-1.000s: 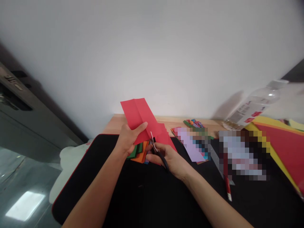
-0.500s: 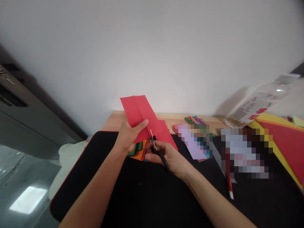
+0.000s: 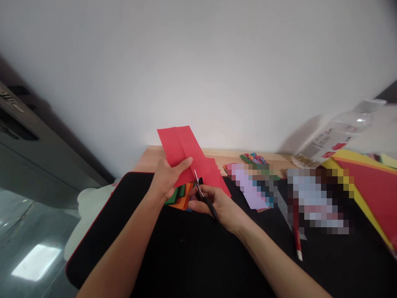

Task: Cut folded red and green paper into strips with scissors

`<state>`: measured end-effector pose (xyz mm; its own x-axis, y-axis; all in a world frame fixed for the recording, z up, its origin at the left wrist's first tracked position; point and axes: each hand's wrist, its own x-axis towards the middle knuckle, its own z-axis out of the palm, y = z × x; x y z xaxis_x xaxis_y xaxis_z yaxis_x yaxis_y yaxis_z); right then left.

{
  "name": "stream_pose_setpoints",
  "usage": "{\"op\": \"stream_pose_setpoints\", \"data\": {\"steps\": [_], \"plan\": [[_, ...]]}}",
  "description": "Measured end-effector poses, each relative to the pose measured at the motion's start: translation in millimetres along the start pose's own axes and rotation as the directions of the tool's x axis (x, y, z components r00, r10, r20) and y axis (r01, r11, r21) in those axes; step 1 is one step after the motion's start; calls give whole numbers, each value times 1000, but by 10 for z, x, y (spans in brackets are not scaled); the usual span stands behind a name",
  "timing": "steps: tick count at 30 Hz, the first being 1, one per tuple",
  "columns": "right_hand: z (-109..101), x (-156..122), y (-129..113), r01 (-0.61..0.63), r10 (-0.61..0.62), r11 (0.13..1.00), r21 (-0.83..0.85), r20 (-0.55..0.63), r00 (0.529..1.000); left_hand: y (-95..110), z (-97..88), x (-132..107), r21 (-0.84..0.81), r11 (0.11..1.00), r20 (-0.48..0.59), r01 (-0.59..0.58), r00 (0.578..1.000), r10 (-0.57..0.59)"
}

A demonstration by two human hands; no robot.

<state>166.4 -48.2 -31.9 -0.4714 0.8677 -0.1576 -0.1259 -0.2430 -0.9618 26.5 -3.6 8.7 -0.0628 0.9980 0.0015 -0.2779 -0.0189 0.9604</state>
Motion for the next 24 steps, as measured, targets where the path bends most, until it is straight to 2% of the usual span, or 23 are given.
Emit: {"op": "stream_pose_setpoints", "data": {"steps": [3, 8, 14, 19, 24], "plan": [[9, 2, -20, -20, 20, 1000, 6, -8, 1000, 7, -1, -2, 2, 1000, -12, 4, 1000, -4], [17, 7, -16, 23, -23, 1000, 10, 5, 1000, 28, 4, -13, 14, 1000, -1, 12, 1000, -12], [35, -7, -46, -31, 32, 999, 42, -11, 999, 30, 2, -17, 19, 1000, -2, -3, 1000, 3], [29, -1, -45, -10, 10, 999, 42, -10, 1000, 8, -16, -6, 19, 1000, 8, 0, 1000, 0], [20, 5, -12, -46, 48, 998, 42, -37, 998, -14, -22, 11, 12, 1000, 10, -15, 1000, 15]]}}
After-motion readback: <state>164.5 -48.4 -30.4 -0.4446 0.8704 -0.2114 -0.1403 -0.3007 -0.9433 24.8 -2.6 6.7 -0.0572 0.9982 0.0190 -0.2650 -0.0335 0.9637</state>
